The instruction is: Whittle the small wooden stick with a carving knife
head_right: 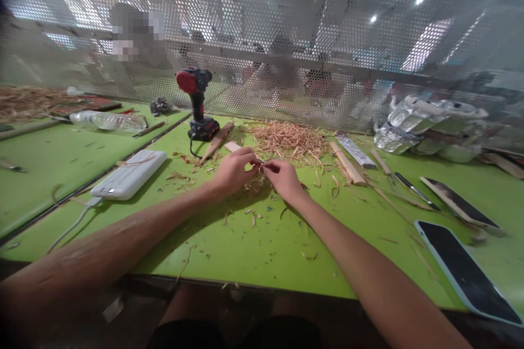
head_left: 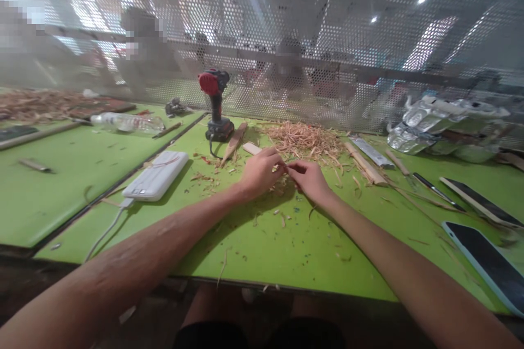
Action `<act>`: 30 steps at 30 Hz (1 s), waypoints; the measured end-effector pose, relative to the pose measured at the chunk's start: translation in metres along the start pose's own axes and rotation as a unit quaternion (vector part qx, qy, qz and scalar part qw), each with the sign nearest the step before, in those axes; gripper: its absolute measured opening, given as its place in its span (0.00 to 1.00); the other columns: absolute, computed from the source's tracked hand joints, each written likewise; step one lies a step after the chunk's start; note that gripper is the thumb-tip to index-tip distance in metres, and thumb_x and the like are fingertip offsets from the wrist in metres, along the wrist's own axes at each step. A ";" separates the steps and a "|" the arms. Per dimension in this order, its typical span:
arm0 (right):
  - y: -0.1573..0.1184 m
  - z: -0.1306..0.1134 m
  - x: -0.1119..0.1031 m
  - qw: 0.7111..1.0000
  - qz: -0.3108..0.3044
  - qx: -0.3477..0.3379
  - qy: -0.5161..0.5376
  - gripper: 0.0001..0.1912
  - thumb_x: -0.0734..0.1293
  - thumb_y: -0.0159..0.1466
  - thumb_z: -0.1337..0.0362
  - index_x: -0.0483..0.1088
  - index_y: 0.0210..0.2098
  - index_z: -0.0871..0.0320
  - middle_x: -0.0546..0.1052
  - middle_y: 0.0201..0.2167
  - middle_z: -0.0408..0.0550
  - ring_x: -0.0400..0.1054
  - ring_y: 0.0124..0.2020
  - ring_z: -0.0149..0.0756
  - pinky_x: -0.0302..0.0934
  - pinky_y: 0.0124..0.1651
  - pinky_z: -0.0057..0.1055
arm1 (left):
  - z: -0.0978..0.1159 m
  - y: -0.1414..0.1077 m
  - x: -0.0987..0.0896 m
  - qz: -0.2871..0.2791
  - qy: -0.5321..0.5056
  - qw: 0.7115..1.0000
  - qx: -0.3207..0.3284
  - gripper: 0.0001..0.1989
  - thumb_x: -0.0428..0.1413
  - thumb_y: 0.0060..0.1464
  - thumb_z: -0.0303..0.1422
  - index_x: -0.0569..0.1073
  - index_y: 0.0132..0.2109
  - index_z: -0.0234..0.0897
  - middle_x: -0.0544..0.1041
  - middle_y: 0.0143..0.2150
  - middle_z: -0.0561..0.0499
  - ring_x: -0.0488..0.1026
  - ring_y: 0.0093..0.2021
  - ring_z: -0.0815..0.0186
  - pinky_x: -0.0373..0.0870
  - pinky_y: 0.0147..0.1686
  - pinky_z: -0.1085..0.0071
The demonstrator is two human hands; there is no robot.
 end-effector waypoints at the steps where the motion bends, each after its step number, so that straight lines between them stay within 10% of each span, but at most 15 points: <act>1: 0.000 0.002 0.000 1.000 -0.001 0.008 0.007 0.16 0.71 0.63 0.51 0.80 0.38 0.59 0.72 0.20 0.43 0.60 0.19 0.31 0.54 0.22 0.29 | -0.001 0.000 0.000 0.000 -0.002 1.000 -0.005 0.06 0.58 0.59 0.24 0.79 0.35 0.35 0.78 0.37 0.47 0.73 0.38 0.63 0.68 0.35 0.70; 30: 0.004 0.002 -0.003 1.000 -0.001 -0.021 0.010 0.18 0.72 0.63 0.47 0.79 0.37 0.57 0.69 0.17 0.40 0.60 0.17 0.30 0.54 0.20 0.28 | -0.003 0.002 0.004 -0.045 -0.019 0.998 -0.031 0.05 0.58 0.61 0.26 0.78 0.36 0.35 0.79 0.38 0.46 0.73 0.34 0.65 0.69 0.33 0.71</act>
Point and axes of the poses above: each hand's wrist, its own y-axis towards the middle knuckle, its own x-axis out of the palm, z = x × y, the point moved 10 cm from there along y, towards the middle knuckle
